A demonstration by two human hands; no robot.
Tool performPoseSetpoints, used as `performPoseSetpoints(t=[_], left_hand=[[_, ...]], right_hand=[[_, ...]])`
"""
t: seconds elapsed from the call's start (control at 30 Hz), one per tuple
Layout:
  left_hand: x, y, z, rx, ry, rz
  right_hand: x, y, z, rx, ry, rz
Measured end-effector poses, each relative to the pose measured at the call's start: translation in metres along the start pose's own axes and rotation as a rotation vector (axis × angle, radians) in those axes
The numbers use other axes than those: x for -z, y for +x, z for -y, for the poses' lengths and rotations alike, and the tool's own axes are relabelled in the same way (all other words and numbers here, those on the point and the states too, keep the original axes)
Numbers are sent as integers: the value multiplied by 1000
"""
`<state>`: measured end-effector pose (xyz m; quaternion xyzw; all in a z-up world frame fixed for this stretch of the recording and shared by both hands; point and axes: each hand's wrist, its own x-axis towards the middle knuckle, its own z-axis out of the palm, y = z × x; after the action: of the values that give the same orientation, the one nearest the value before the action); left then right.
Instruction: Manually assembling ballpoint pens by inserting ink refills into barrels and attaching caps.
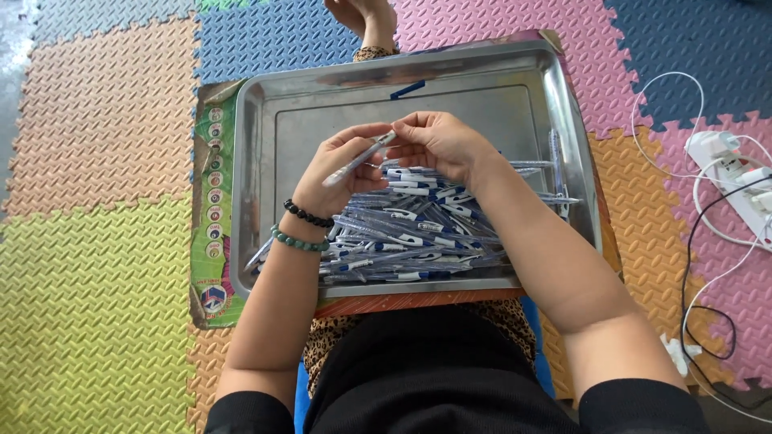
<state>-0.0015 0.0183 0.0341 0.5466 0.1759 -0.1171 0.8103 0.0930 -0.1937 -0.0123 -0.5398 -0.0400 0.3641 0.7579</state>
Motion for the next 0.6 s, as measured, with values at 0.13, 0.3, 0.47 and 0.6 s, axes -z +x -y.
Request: performPoseSetpoints(t=[0.13, 0.3, 0.47, 0.6], left_hand=[[7, 1, -7, 13, -44, 20], [7, -4, -33, 1, 52, 112], [-10, -8, -44, -18, 72, 178], [-23, -20, -48, -73, 108, 212]], right_hand=[[9, 4, 2, 10, 68, -33], [7, 4, 10, -42, 303, -70], [13, 19, -7, -1, 359, -8], [29, 30, -15, 124, 437, -45]])
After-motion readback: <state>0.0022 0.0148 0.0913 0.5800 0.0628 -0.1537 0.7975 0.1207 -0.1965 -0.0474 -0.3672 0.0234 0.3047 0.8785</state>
